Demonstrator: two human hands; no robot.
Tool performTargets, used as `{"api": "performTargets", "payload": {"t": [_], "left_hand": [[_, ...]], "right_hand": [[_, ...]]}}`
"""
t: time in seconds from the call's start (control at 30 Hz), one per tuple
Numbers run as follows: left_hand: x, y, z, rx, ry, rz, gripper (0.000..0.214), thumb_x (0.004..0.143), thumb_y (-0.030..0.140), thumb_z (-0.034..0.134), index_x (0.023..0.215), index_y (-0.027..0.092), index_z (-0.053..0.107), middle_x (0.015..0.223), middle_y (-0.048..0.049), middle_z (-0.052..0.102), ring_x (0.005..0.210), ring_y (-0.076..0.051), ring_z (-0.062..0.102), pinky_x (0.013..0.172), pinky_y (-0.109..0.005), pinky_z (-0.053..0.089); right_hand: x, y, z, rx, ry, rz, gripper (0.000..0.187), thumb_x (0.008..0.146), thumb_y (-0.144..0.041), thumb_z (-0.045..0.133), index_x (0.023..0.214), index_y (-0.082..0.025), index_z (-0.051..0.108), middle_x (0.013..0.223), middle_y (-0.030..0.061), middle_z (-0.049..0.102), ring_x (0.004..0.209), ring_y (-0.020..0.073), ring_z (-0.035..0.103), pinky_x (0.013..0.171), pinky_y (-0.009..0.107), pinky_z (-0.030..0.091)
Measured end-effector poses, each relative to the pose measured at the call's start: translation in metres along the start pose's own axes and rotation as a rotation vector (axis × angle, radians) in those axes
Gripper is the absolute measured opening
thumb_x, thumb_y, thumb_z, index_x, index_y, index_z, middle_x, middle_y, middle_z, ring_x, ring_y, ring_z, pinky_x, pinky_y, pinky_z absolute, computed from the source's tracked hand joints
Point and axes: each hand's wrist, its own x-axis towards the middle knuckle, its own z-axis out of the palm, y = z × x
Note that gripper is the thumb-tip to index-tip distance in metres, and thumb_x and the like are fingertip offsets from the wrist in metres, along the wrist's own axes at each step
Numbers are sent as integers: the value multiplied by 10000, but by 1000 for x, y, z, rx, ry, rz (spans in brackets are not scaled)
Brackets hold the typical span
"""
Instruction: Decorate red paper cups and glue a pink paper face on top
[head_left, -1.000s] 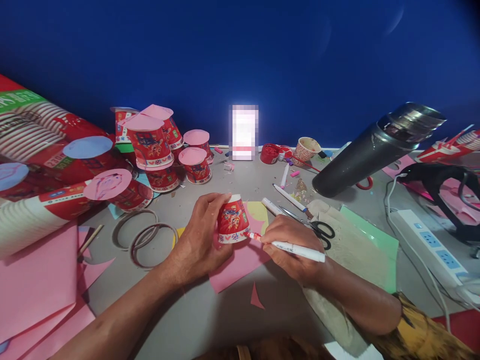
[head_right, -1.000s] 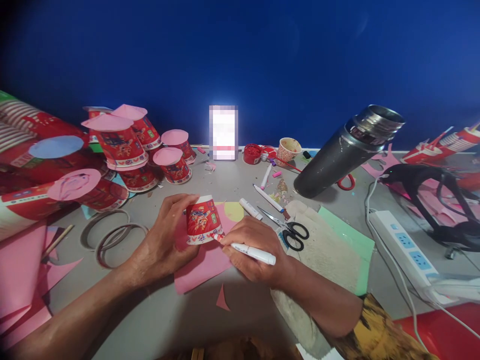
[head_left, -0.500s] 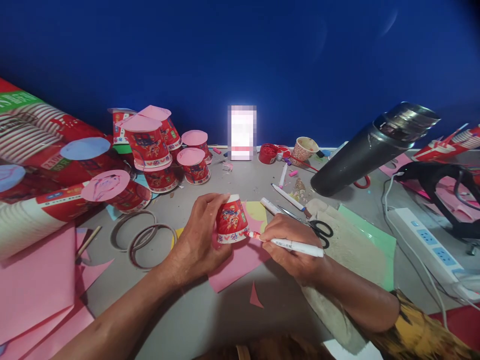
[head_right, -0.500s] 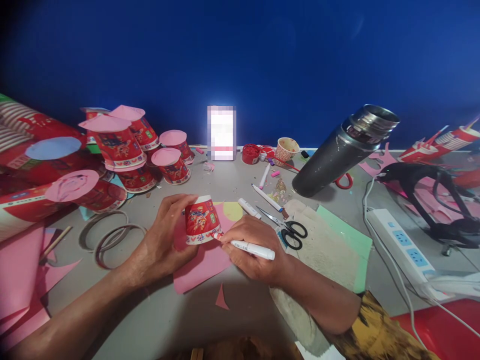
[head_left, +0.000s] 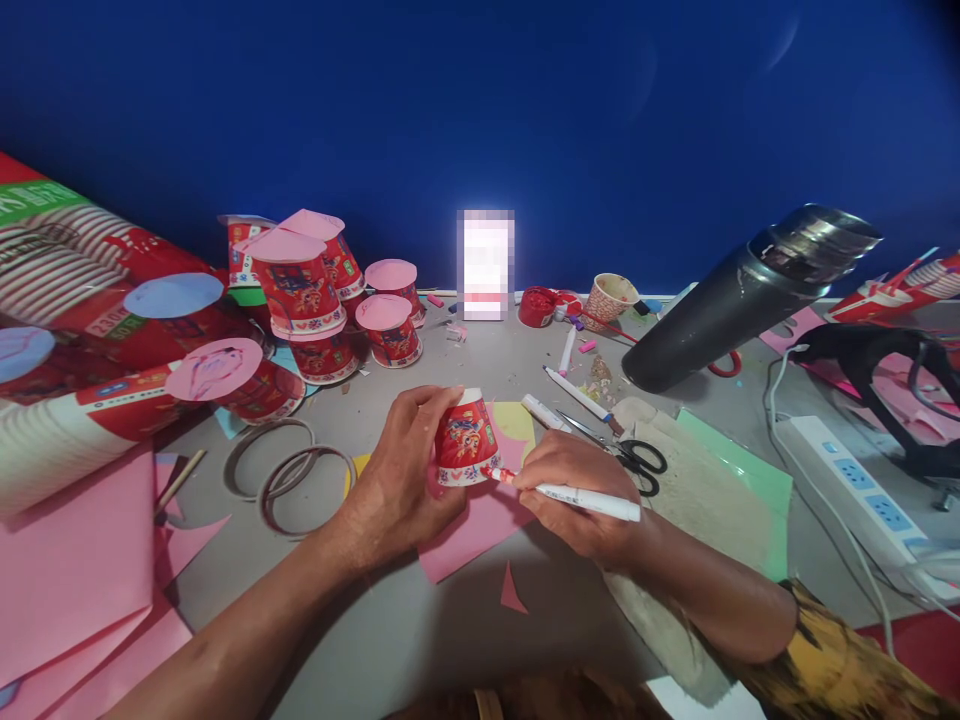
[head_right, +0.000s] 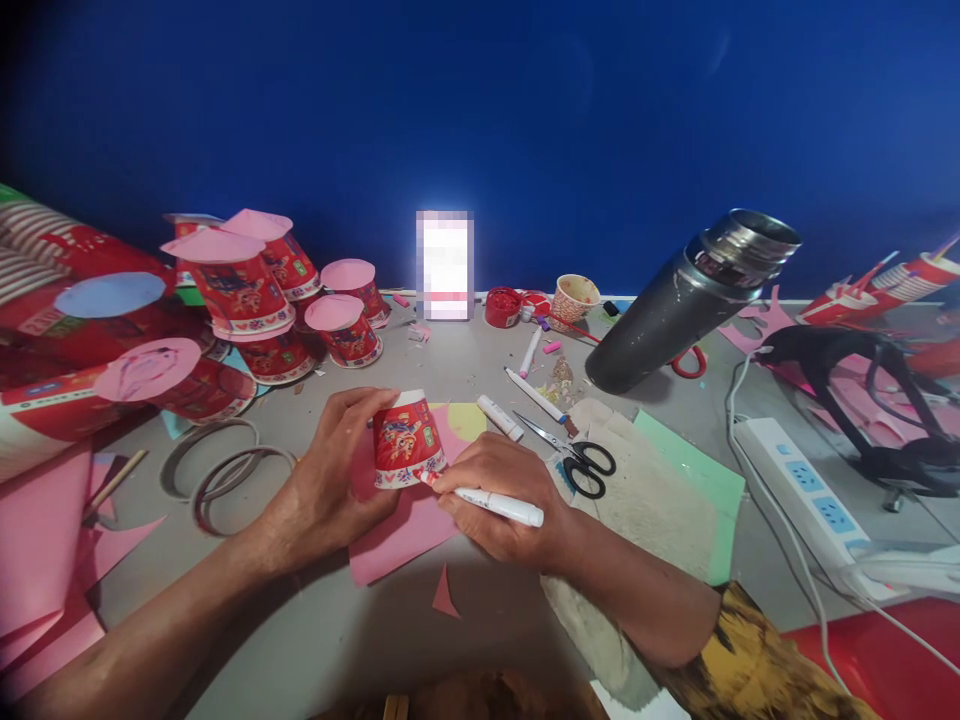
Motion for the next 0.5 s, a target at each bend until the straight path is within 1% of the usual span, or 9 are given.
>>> {"api": "performTargets", "payload": {"t": [0.13, 0.3, 0.4, 0.5], "left_hand": [[0, 0, 1, 14, 3, -2, 884, 773, 107, 653, 1578, 279, 330, 1426, -139, 465, 1354, -338, 538, 1101, -543, 551], [2, 4, -3, 13, -30, -13, 863, 789, 108, 646, 1571, 272, 322, 1433, -150, 443, 1378, -351, 516, 1135, -583, 521], [3, 6, -5, 19, -37, 0, 853, 804, 112, 646, 1575, 274, 318, 1433, -152, 439, 1383, -354, 510, 1146, -594, 510], [2, 4, -3, 24, -51, -11, 858, 815, 139, 669, 1586, 279, 318, 1444, -153, 433, 1378, -354, 515, 1124, -573, 533]], "right_hand": [[-1, 1, 1, -6, -6, 19, 146, 960, -108, 649, 1035, -208, 723, 854, 54, 797, 769, 188, 727, 744, 329, 594], [-2, -1, -1, 40, 35, 50, 151, 950, -109, 644, 1028, -214, 720, 844, 54, 785, 750, 193, 718, 712, 341, 581], [-2, -2, -3, 61, 30, 47, 123, 952, -130, 664, 1019, -213, 727, 831, 57, 779, 733, 195, 709, 694, 347, 573], [-2, -2, -3, 52, 28, 65, 98, 957, -140, 671, 996, -207, 732, 802, 54, 765, 706, 190, 693, 670, 341, 560]]}}
